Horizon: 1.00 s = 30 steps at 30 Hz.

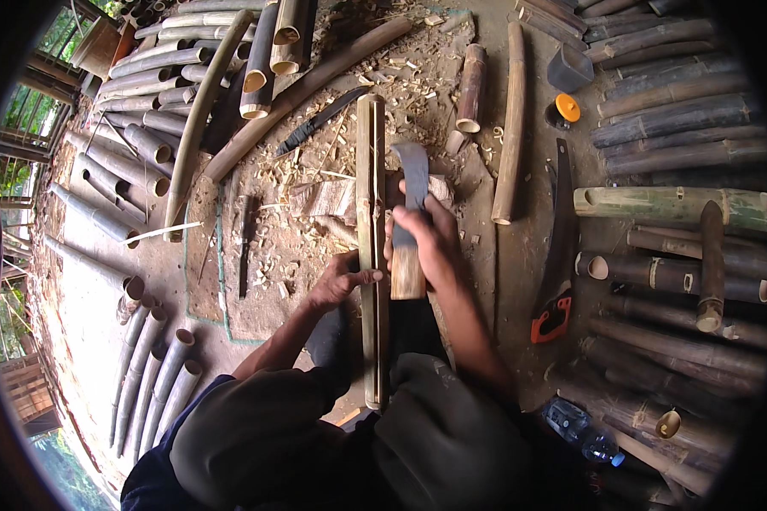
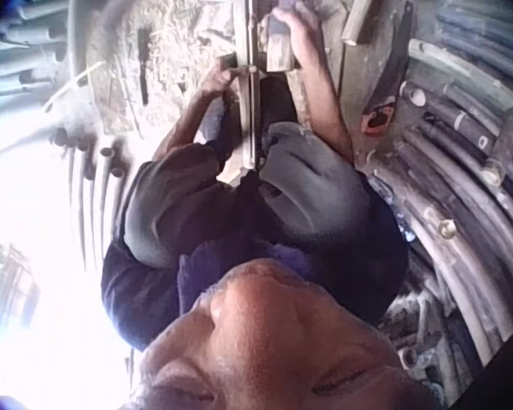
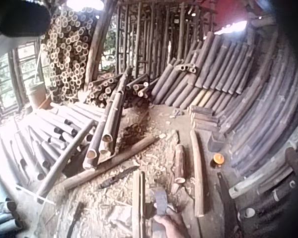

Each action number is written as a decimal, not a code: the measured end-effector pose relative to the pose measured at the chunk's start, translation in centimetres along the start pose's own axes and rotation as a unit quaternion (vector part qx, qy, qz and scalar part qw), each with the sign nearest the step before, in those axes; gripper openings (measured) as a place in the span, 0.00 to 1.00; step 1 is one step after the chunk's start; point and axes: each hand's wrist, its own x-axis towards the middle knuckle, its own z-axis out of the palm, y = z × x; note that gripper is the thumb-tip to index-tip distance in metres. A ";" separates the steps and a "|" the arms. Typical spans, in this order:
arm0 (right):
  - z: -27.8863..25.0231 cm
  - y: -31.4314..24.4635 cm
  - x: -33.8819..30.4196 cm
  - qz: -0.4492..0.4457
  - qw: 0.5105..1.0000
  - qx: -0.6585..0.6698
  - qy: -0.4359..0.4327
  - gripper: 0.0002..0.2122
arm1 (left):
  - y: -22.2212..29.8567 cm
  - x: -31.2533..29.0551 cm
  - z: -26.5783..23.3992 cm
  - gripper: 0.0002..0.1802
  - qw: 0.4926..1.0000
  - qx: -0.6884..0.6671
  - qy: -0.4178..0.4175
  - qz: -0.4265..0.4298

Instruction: The person sits on the floor of a workshop and uses a wooden mallet to strike a metal wedge, splitting a long bamboo pole into two halves. The person then uses a knife to shave and smooth the inner edges of the split bamboo.

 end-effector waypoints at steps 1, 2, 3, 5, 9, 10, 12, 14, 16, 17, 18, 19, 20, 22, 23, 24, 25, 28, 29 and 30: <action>0.3 0.3 -1.6 0.025 1.000 -0.005 0.005 0.27 | 0.1 0.0 -0.1 0.25 1.000 0.018 0.003 -0.002; 0.2 1.1 -2.7 0.038 0.999 -0.023 0.002 0.26 | 0.3 -0.1 -0.3 0.25 0.999 0.035 0.005 -0.003; 0.0 1.8 -3.5 0.048 0.998 -0.040 0.003 0.26 | 0.3 0.0 -0.2 0.26 0.999 0.054 0.004 -0.004; 0.3 3.1 -4.2 0.037 0.999 0.011 0.007 0.22 | -1.3 0.4 -0.3 0.27 1.000 -0.018 -0.003 -0.020; 0.3 3.7 -3.8 0.078 0.997 0.024 0.018 0.18 | -0.6 0.4 1.5 0.31 0.984 0.136 0.116 -0.022; 0.5 3.4 -3.9 0.078 0.996 0.023 0.019 0.19 | -0.6 0.6 1.8 0.32 0.972 0.182 0.146 -0.029; 0.4 3.5 -3.8 0.087 0.996 0.026 0.025 0.20 | -0.9 0.8 2.3 0.37 0.955 0.226 0.191 -0.031; 0.0 3.9 -3.6 0.095 0.995 0.037 0.024 0.21 | -1.5 1.0 2.6 0.36 0.941 0.262 0.215 -0.022; -0.2 4.1 -3.3 0.112 0.991 0.064 0.019 0.20 | -1.8 1.1 2.8 0.36 0.927 0.296 0.229 -0.021; -0.2 4.2 -3.1 0.121 0.990 0.077 0.016 0.20 | -1.9 1.1 2.8 0.36 0.922 0.310 0.232 -0.025; -0.2 4.4 -3.0 0.121 0.989 0.078 0.020 0.19 | -1.9 1.1 2.8 0.36 0.916 0.323 0.235 -0.028; -0.2 4.5 -2.9 0.118 0.989 0.085 0.023 0.19 | -2.0 1.1 2.8 0.36 0.916 0.327 0.230 -0.030; -0.3 4.5 -2.9 0.116 0.989 0.093 0.025 0.19 | -2.2 1.1 2.8 0.36 0.915 0.332 0.226 -0.032; -0.2 4.7 -2.6 0.110 0.988 0.101 0.030 0.19 | -2.5 1.0 2.9 0.35 0.908 0.352 0.224 -0.030; 0.0 4.8 -2.4 0.106 0.989 0.101 0.033 0.18 | -2.6 0.9 2.9 0.35 0.902 0.368 0.225 -0.026; 0.1 4.8 -2.1 0.099 0.989 0.103 0.037 0.18 | -2.6 1.0 2.8 0.35 0.895 0.385 0.225 -0.019; 0.2 5.1 -2.0 0.085 0.992 0.087 0.040 0.18 | -2.6 1.0 2.8 0.34 0.896 0.383 0.225 -0.013; 0.4 5.7 -1.7 0.051 0.997 0.034 0.051 0.18 | -2.7 0.9 2.9 0.34 0.893 0.390 0.226 0.000; 0.3 5.7 -1.5 0.044 0.998 0.023 0.050 0.19 | -2.6 0.9 2.9 0.34 0.887 0.402 0.228 -0.001; 0.0 5.8 -1.2 0.036 0.998 0.011 0.049 0.19 | -2.4 0.9 3.1 0.34 0.881 0.414 0.228 -0.001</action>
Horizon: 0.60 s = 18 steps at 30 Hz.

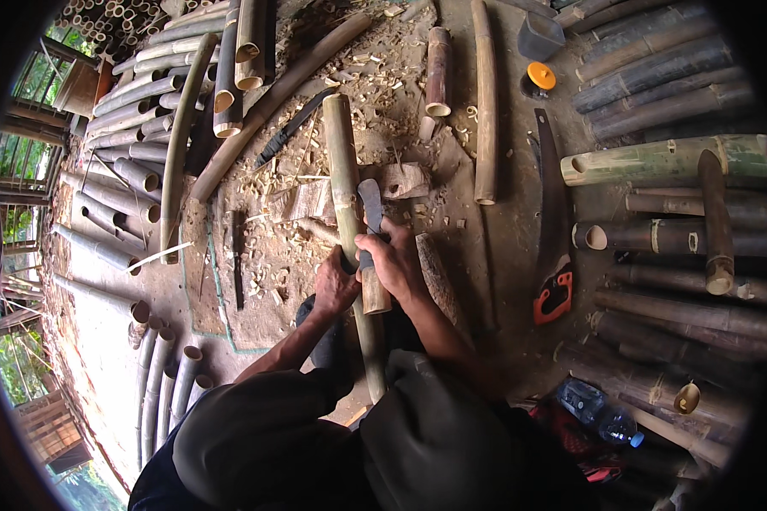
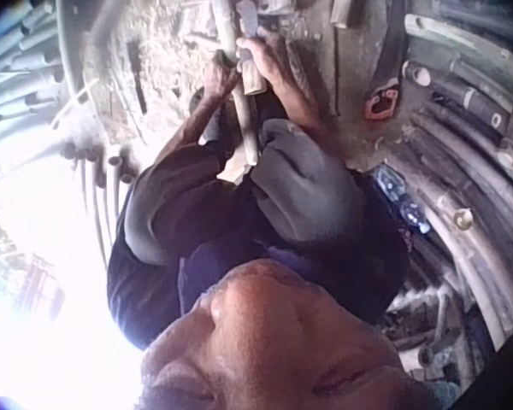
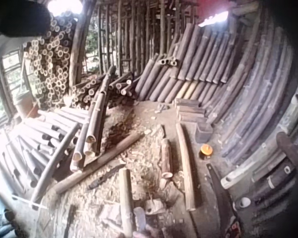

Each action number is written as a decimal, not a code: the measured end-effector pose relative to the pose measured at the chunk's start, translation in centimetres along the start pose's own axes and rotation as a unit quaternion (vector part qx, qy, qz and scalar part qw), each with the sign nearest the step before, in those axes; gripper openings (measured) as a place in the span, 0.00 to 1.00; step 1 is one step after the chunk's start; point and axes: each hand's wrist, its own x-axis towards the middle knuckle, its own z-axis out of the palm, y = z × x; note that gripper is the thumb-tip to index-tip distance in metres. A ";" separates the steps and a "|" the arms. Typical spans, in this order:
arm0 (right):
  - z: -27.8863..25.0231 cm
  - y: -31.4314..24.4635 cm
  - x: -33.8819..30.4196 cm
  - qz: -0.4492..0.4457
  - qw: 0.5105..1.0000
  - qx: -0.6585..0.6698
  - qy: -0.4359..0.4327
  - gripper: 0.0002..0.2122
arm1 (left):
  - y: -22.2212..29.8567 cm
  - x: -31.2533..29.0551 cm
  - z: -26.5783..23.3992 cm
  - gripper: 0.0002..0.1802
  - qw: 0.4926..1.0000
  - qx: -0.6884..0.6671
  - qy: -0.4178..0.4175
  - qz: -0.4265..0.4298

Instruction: The person sits on the floor of a workshop and uses a wooden mallet to strike a metal wedge, splitting a long bamboo pole into two halves. The person then uses a knife to shave and smooth the inner edges of the split bamboo.

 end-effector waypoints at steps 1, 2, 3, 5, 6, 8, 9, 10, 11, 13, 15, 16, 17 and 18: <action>-0.2 0.1 0.3 -0.007 1.000 -0.011 0.000 0.19 | 0.3 0.0 -0.1 0.34 1.000 -0.012 -0.005 -0.009; -0.4 0.2 0.6 -0.003 1.000 -0.016 -0.004 0.19 | 0.5 0.0 -0.3 0.33 1.000 -0.024 -0.009 -0.018; -0.1 0.5 1.0 0.003 1.000 -0.020 -0.016 0.19 | 0.5 -0.2 -0.7 0.33 0.999 -0.034 -0.006 -0.032; -0.1 0.9 2.7 -0.006 1.000 -0.028 0.002 0.18 | 0.8 -0.3 -0.5 0.33 0.999 -0.025 -0.014 -0.041; 0.1 1.3 4.9 -0.022 0.999 -0.027 0.026 0.18 | 1.3 0.0 -0.4 0.32 0.999 -0.017 -0.021 -0.040; 0.4 -0.1 6.8 -0.039 0.998 -0.047 0.002 0.17 | 1.2 -0.4 -1.1 0.32 0.999 -0.006 -0.024 -0.023; 0.0 -1.0 6.6 -0.005 0.997 -0.068 -0.021 0.17 | 1.2 -0.4 -1.3 0.32 1.000 -0.005 -0.025 -0.015; 0.1 -0.8 6.3 -0.005 0.998 -0.063 -0.006 0.18 | 1.2 0.0 -1.2 0.32 0.999 -0.014 -0.027 -0.017; 0.2 -0.1 5.7 -0.005 0.998 -0.057 0.008 0.18 | 1.2 0.3 -1.1 0.32 0.999 -0.024 -0.029 -0.020; -0.4 -0.4 4.4 -0.013 0.998 -0.054 -0.001 0.19 | 1.1 0.0 -1.0 0.31 0.998 -0.041 -0.033 -0.041; -0.7 -0.8 5.5 -0.022 0.999 -0.023 -0.004 0.18 | 1.4 -0.3 -1.4 0.34 0.996 -0.050 -0.051 -0.051; 0.1 -2.7 5.9 -0.003 0.999 -0.031 -0.010 0.17 | 1.4 -0.3 -1.7 0.35 0.996 -0.048 -0.053 -0.052; 0.4 -3.7 6.6 0.003 0.999 -0.031 -0.006 0.12 | 1.3 -0.3 -2.0 0.36 0.996 -0.047 -0.055 -0.054; 0.2 -3.9 7.5 -0.005 0.999 -0.042 -0.021 0.12 | 1.2 -0.5 -2.0 0.36 0.996 -0.039 -0.061 -0.052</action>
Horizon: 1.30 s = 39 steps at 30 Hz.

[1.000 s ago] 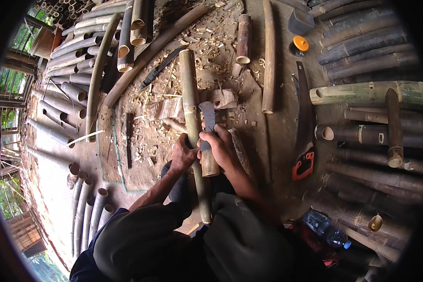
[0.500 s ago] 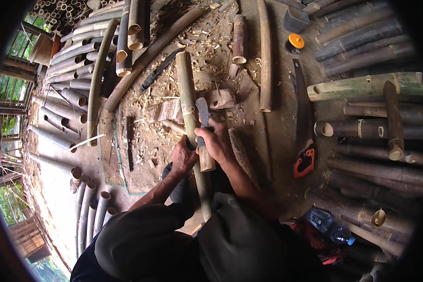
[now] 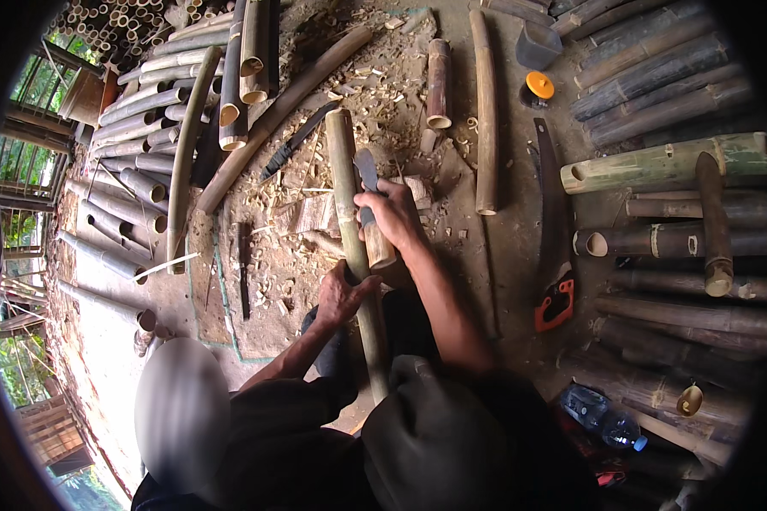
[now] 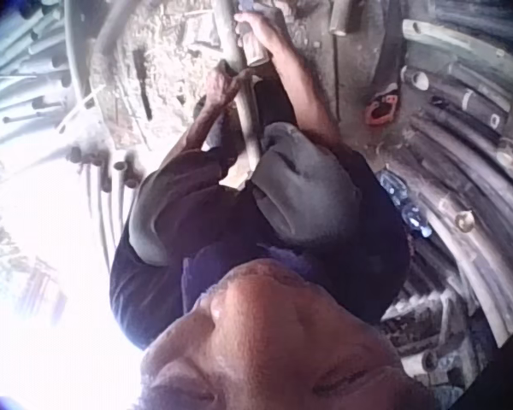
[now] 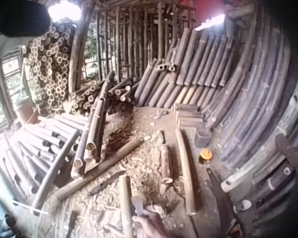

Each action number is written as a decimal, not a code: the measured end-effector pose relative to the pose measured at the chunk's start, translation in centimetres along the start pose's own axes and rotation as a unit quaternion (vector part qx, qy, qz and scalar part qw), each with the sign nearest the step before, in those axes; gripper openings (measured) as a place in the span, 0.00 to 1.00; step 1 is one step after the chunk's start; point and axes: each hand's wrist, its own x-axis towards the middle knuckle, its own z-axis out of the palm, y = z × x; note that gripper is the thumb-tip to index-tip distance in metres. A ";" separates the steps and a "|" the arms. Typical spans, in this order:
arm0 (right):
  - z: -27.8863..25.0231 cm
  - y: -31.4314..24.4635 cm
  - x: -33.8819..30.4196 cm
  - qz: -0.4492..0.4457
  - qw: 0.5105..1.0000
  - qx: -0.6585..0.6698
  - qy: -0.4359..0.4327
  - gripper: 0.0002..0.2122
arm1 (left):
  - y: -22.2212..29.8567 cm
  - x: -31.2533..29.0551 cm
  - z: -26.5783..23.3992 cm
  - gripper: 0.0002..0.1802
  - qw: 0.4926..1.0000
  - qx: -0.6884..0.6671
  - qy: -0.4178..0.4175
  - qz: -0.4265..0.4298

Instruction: The person sits on the floor of a workshop and uses a wooden mallet to strike a metal wedge, splitting a long bamboo pole into two halves. The person then uses a knife to shave and smooth the inner edges of the split bamboo.

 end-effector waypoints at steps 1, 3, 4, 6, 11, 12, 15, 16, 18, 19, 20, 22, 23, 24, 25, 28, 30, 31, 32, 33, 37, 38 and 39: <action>-0.4 0.0 1.2 -0.009 1.000 -0.012 -0.018 0.11 | -0.1 0.0 0.0 0.36 1.000 0.007 -0.001 0.000; -1.1 0.9 4.5 -0.057 0.998 -0.014 -0.020 0.11 | 0.1 0.2 0.2 0.36 1.000 0.008 -0.004 0.003; -0.3 -1.1 4.9 -0.040 0.998 -0.032 -0.022 0.11 | 0.0 0.2 0.1 0.36 1.000 0.004 0.001 0.001; 0.5 -3.2 6.6 -0.053 0.998 -0.033 -0.002 0.10 | 0.0 0.2 0.0 0.36 1.000 0.010 -0.008 0.002; -0.9 -3.4 5.3 -0.017 0.996 -0.072 -0.049 0.14 | -1.9 1.1 -0.7 0.31 0.966 -0.228 -0.110 0.049; -1.1 -2.9 2.9 -0.026 0.997 -0.058 -0.050 0.17 | -2.1 1.4 -1.2 0.30 0.953 -0.263 -0.141 0.055; -1.6 -0.8 -4.5 -0.069 0.993 -0.055 -0.072 0.21 | -2.3 1.7 -2.2 0.31 0.904 -0.369 -0.212 0.042; -2.0 0.1 -5.8 -0.055 0.992 -0.083 -0.071 0.21 | -2.9 1.9 -1.9 0.32 0.889 -0.395 -0.228 0.032; -3.5 3.3 -7.1 -0.043 0.984 -0.162 -0.053 0.17 | -3.2 2.2 -1.9 0.35 0.871 -0.418 -0.259 0.008; -3.2 4.0 -7.9 -0.047 0.985 -0.166 -0.027 0.13 | -3.2 2.1 -1.9 0.34 0.867 -0.424 -0.262 -0.001; -3.1 4.1 -8.4 -0.048 0.981 -0.184 -0.025 0.13 | -3.2 2.1 -1.9 0.34 0.863 -0.429 -0.265 -0.011; -2.5 3.1 -8.8 -0.047 0.966 -0.251 -0.032 0.16 | -3.5 2.0 -1.9 0.34 0.859 -0.438 -0.263 -0.017; -2.4 2.6 -8.6 -0.045 0.952 -0.300 -0.039 0.19 | -3.6 1.9 -1.8 0.35 0.861 -0.438 -0.258 -0.016; -2.4 2.3 -8.4 -0.044 0.935 -0.349 -0.042 0.21 | -3.5 2.0 -1.8 0.35 0.862 -0.437 -0.256 -0.012; -2.2 2.5 -8.3 -0.092 0.920 -0.380 -0.025 0.20 | -3.4 2.0 -1.7 0.35 0.864 -0.436 -0.254 -0.009; -0.7 5.0 -7.7 -0.237 0.882 -0.404 0.046 0.15 | -3.1 1.7 -1.8 0.36 0.883 -0.407 -0.231 0.024; 0.1 4.0 -6.3 -0.222 0.892 -0.393 0.042 0.14 | -2.8 1.9 -1.6 0.36 0.892 -0.390 -0.225 0.031; 0.4 3.4 -5.2 -0.215 0.897 -0.384 0.034 0.14 | -2.8 1.7 -1.8 0.36 0.899 -0.380 -0.217 0.033; 0.1 3.4 -3.3 -0.156 0.921 -0.358 0.000 0.14 | -2.6 1.7 -1.9 0.36 0.902 -0.370 -0.221 0.028; 0.2 2.7 -1.9 -0.137 0.923 -0.360 0.007 0.14 | -2.6 1.7 -1.9 0.35 0.905 -0.360 -0.225 0.022; 1.0 0.9 4.6 -0.197 0.894 -0.390 0.094 0.24 | -1.7 1.3 -2.4 0.34 0.923 -0.318 -0.213 0.031; 0.9 -0.6 6.3 -0.201 0.886 -0.412 0.076 0.29 | -1.6 1.4 -2.2 0.34 0.921 -0.321 -0.217 0.036; 0.9 -2.3 7.6 -0.204 0.876 -0.433 0.057 0.34 | -1.7 1.6 -2.0 0.34 0.919 -0.325 -0.219 0.041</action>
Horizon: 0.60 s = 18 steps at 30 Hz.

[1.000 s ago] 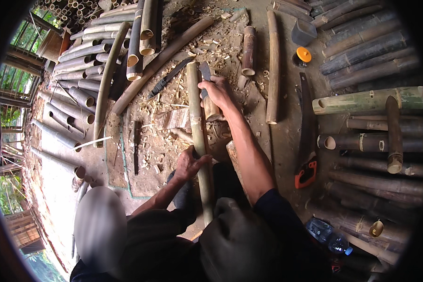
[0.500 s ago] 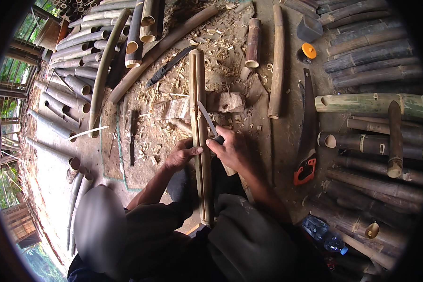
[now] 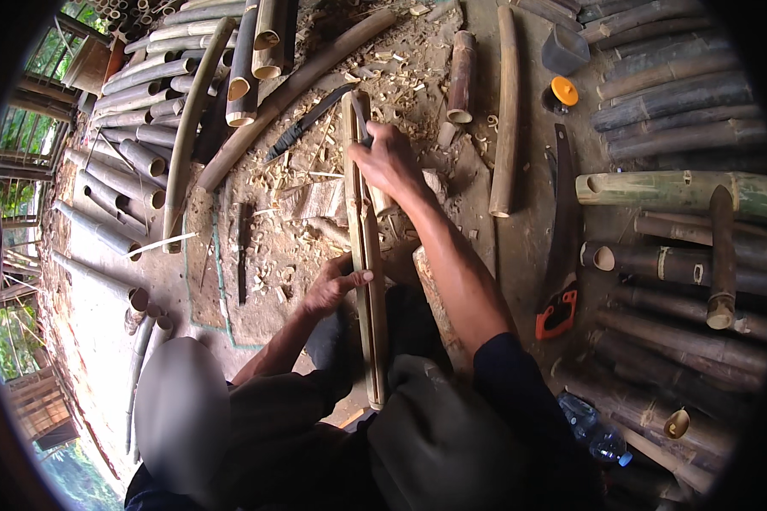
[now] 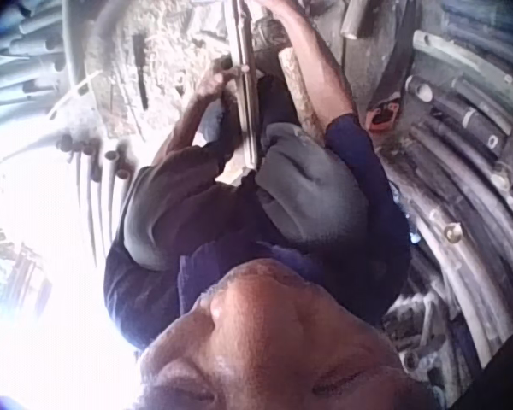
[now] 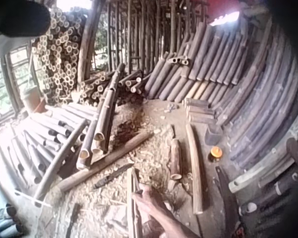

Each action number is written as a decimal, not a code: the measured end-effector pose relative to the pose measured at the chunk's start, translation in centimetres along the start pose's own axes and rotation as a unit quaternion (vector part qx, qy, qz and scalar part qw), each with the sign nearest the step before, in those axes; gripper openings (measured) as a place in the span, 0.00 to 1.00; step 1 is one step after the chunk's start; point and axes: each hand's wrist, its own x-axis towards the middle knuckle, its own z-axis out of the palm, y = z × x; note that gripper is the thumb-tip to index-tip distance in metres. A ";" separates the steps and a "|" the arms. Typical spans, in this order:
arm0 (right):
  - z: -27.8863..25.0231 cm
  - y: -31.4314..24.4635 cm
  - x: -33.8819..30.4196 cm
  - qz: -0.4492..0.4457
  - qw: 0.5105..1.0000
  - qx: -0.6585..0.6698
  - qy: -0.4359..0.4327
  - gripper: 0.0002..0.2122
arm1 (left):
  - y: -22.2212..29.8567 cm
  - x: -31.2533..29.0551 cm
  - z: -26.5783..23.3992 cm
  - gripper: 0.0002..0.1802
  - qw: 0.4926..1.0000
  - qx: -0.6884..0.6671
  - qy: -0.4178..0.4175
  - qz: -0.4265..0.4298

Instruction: The person sits on the floor of a workshop and uses a wooden mallet to strike a metal wedge, splitting a long bamboo pole into two halves. The person then uses a knife to shave and smooth the inner edges of the split bamboo.

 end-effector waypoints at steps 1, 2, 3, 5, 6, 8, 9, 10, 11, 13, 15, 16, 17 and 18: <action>-0.8 -0.8 -0.1 0.030 0.998 0.046 -0.029 0.33 | -0.1 -0.1 0.0 0.34 1.000 -0.005 -0.002 0.004; -1.6 -1.6 -0.1 0.063 0.992 0.091 -0.054 0.33 | -0.2 -0.3 0.1 0.35 1.000 -0.011 -0.004 0.002; -2.4 -2.9 -1.9 0.079 0.984 0.149 -0.056 0.33 | 0.0 -0.6 0.3 0.35 1.000 -0.020 -0.004 0.004; -1.0 -3.5 -7.3 0.103 0.950 0.292 0.037 0.33 | -0.2 -1.3 0.3 0.37 0.998 -0.058 -0.009 -0.013; -1.9 -3.3 -9.6 0.109 0.942 0.315 -0.048 0.35 | -0.5 -1.7 0.4 0.37 0.998 -0.066 0.000 -0.002; -2.2 -1.2 -14.9 0.108 0.968 0.215 -0.072 0.29 | -0.4 -1.4 0.9 0.37 0.997 -0.072 0.004 0.019; -3.6 -2.8 -16.6 0.149 0.962 0.199 -0.110 0.23 | -0.4 -1.2 0.9 0.35 0.999 -0.048 0.003 0.024; -4.8 -4.4 -18.2 0.184 0.954 0.181 -0.155 0.18 | -0.6 -1.1 0.9 0.33 0.999 -0.040 0.012 0.023; -3.9 -3.4 -19.5 0.115 0.972 0.147 -0.139 0.16 | -1.1 -1.2 0.7 0.32 0.999 -0.030 0.026 0.022; -2.6 -1.8 -21.8 0.042 0.988 0.099 -0.110 0.15 | -0.2 -1.5 1.3 0.27 0.998 -0.006 0.061 0.018; -2.3 -1.1 -23.0 0.029 0.992 0.074 -0.098 0.16 | -0.6 -1.3 1.8 0.25 0.997 -0.014 0.073 0.018; -2.2 -1.0 -23.5 0.013 0.995 0.057 -0.076 0.17 | -0.6 -1.3 2.1 0.24 0.997 -0.019 0.076 0.018; -2.1 -0.9 -23.8 -0.004 0.998 0.039 -0.055 0.17 | -0.6 -1.2 2.5 0.24 0.996 -0.007 0.089 0.019; -2.0 -1.0 -24.0 -0.022 0.999 0.026 -0.035 0.18 | -0.7 -1.1 2.7 0.23 0.994 0.008 0.106 0.020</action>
